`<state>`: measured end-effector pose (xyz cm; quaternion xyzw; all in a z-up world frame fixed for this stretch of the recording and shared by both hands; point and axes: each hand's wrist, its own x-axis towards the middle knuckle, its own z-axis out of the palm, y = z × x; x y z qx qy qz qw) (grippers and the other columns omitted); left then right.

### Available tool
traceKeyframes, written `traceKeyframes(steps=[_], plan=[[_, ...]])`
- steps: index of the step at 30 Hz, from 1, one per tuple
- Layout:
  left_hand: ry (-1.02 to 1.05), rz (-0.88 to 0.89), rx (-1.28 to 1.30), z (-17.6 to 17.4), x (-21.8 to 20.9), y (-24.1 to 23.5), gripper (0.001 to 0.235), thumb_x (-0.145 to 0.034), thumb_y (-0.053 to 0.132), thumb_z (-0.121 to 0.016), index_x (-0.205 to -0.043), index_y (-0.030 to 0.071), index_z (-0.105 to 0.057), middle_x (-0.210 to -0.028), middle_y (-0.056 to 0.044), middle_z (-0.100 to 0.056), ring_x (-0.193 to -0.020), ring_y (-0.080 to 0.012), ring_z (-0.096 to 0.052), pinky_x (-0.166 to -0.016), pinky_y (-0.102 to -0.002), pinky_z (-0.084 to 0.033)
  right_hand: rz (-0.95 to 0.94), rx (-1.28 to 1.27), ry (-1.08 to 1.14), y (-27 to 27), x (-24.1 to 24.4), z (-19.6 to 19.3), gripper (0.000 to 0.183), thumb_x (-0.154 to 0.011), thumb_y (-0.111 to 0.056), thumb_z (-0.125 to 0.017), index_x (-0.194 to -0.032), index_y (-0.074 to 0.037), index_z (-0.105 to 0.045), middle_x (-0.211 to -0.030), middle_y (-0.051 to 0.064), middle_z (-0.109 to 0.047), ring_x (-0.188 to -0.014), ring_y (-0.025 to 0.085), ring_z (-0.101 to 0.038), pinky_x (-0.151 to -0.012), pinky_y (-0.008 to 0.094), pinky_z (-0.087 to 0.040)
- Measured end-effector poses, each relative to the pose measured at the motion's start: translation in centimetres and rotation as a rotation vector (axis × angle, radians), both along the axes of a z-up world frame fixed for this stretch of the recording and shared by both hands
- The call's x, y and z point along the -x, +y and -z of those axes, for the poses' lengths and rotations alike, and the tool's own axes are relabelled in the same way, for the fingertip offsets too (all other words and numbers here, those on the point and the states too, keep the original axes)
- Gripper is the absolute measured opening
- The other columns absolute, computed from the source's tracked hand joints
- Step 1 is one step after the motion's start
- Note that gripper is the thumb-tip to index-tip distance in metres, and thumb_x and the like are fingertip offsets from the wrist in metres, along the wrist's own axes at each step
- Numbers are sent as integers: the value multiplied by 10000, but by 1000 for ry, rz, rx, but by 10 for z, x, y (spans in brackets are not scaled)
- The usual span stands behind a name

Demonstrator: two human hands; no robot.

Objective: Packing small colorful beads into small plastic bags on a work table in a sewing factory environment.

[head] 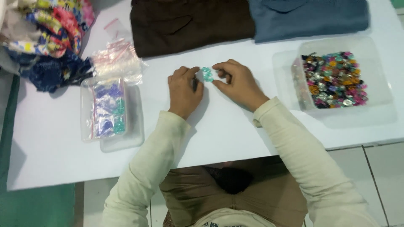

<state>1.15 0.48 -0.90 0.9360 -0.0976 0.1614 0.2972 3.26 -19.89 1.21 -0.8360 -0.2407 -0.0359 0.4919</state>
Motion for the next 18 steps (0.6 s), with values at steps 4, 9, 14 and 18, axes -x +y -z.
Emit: traceKeyframes(steps=[4,9,14,18], plan=[[-80,70,36,18,-7,8,348,-806,88,-742,-1150,35,-733,-940,-96,-660,-947,-311,-650,-872,-422,-434,53,-58,23,-1,-5,14,349,-833,-14,-765,-1176,-14,-702,-903,113,-635,-751,193,-612,-640,321,-533],[-157,22,-2,28,-11,10,359,-797,71,-697,-1152,28,-724,-949,-102,-640,-874,-311,-622,-850,-431,-476,17,-145,25,-7,-8,30,368,-838,-51,-760,-1197,-30,-680,-927,139,-639,-761,231,-651,-672,356,-579],[-242,-47,-35,21,4,2,440,-816,42,-673,-1253,2,-641,-1086,-152,-581,-964,-357,-586,-878,-458,-492,47,-115,59,-15,8,18,416,-851,-81,-741,-1234,45,-638,-985,198,-643,-838,283,-698,-713,383,-612],[-274,-121,-118,9,32,-17,656,-823,39,-661,-1444,-13,-457,-1339,-231,-451,-1215,-473,-495,-1032,-575,-439,54,-57,126,-18,25,20,482,-856,-106,-731,-1286,69,-603,-1064,218,-631,-946,316,-718,-775,397,-631]])
